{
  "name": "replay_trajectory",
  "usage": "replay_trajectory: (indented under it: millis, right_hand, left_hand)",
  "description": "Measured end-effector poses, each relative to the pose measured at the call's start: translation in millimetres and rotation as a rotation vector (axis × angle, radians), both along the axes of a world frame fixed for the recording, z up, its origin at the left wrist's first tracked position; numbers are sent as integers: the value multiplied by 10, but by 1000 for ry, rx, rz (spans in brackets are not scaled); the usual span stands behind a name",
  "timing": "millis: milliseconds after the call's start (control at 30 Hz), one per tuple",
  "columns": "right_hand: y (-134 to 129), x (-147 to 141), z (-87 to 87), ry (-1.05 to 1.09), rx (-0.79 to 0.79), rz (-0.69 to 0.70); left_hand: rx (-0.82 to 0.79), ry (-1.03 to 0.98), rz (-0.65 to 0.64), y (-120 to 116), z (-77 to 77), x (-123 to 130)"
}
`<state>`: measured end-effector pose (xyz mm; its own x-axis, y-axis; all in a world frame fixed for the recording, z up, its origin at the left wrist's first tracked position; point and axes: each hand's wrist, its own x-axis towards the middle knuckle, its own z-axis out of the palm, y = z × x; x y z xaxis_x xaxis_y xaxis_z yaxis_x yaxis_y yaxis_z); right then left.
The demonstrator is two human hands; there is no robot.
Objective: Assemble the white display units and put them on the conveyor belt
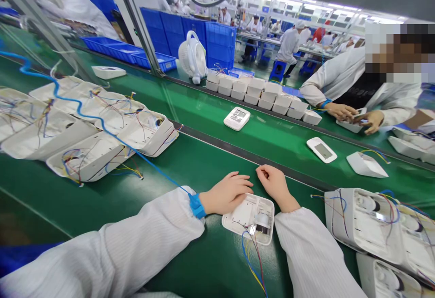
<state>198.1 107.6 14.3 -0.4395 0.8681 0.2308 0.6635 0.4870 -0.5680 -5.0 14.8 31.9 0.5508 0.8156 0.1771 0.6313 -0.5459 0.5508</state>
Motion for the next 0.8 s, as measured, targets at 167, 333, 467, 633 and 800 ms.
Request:
replay_trajectory:
  millis: [167, 333, 467, 633, 800]
  right_hand:
    - [5, 5, -13, 34, 69, -17]
    - [135, 90, -4, 30, 193, -78]
    - [382, 274, -62, -46, 279, -252]
    - [717, 651, -110, -203, 225, -478]
    - [1033, 945, -53, -275, 84, -660]
  left_hand:
    - [-1, 8, 15, -5, -10, -1]
    - [1, 0, 40, 0, -39, -4]
    - [-5, -11, 44, 8, -35, 0]
    - [3, -52, 70, 20, -30, 17]
    - [5, -65, 67, 17, -16, 18]
